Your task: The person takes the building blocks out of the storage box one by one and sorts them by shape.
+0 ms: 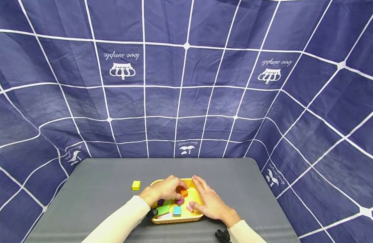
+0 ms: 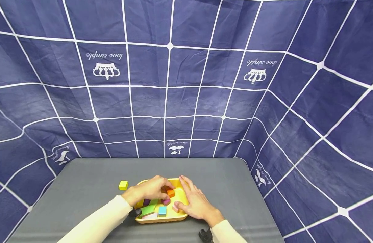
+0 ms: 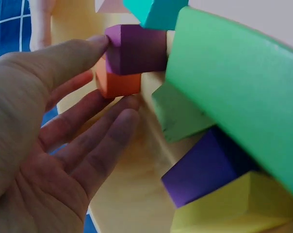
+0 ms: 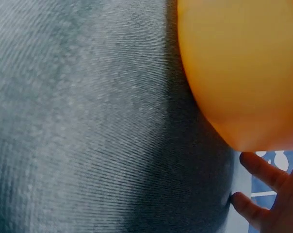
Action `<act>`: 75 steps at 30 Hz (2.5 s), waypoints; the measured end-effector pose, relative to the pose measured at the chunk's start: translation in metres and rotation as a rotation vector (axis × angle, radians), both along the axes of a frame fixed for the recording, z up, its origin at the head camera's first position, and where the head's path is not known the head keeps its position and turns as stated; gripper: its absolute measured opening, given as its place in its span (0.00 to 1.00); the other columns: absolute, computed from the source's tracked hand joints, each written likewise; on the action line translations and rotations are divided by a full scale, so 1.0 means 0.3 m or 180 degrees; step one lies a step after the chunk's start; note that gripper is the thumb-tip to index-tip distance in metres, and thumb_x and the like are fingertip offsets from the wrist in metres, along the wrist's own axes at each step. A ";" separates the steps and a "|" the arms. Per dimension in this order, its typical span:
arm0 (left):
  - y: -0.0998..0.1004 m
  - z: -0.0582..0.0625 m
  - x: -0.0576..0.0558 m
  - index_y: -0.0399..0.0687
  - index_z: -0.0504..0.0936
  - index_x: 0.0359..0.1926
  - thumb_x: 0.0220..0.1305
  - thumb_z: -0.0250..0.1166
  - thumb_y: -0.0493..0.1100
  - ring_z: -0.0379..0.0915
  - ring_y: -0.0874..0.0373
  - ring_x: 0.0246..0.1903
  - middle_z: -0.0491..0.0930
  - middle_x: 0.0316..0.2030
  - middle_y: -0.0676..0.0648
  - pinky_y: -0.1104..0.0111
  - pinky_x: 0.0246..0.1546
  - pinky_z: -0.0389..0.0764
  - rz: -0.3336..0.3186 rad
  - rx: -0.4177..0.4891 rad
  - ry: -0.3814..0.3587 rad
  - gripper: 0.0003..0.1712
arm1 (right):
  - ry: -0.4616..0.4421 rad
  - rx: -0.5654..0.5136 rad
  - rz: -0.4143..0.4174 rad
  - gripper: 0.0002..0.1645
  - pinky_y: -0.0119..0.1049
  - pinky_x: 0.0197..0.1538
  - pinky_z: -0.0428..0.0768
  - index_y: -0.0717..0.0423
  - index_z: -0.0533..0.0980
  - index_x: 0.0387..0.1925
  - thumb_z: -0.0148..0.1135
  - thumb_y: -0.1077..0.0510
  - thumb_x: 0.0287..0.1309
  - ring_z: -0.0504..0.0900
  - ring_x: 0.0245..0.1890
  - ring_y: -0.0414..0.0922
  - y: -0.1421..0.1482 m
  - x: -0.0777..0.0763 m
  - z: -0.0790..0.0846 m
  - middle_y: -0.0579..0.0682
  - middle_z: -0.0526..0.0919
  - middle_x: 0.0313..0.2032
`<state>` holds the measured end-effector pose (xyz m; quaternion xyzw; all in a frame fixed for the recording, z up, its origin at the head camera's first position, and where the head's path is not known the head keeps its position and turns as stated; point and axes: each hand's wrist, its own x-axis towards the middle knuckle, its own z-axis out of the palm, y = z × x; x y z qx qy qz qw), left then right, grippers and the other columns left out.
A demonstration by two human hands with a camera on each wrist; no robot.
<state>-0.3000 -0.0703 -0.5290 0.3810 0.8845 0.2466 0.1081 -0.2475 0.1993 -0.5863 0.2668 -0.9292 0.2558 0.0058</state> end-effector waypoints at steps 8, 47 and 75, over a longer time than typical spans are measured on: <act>0.020 -0.009 -0.008 0.49 0.98 0.53 0.70 0.85 0.41 0.83 0.72 0.37 0.96 0.44 0.53 0.75 0.46 0.87 0.0032 0.0067 -0.0117 0.12 | 0.0011 0.0004 -0.0032 0.61 0.76 0.73 0.80 0.50 0.54 0.96 0.67 0.30 0.78 0.74 0.85 0.62 0.008 -0.010 0.001 0.52 0.57 0.94; -0.037 0.023 0.032 0.44 0.96 0.48 0.68 0.84 0.34 0.91 0.56 0.42 0.97 0.44 0.47 0.68 0.48 0.91 0.0010 0.0262 0.0325 0.10 | -0.0010 -0.0073 0.0005 0.60 0.78 0.75 0.78 0.51 0.54 0.96 0.70 0.34 0.78 0.73 0.86 0.63 -0.008 0.008 0.001 0.50 0.59 0.93; -0.208 0.066 0.079 0.44 0.96 0.53 0.71 0.82 0.36 0.89 0.56 0.42 0.95 0.46 0.48 0.65 0.49 0.94 0.0228 0.0526 0.0845 0.12 | -0.0069 -0.0119 -0.0099 0.60 0.78 0.77 0.76 0.49 0.56 0.95 0.72 0.35 0.76 0.73 0.86 0.62 -0.002 0.006 -0.006 0.47 0.59 0.93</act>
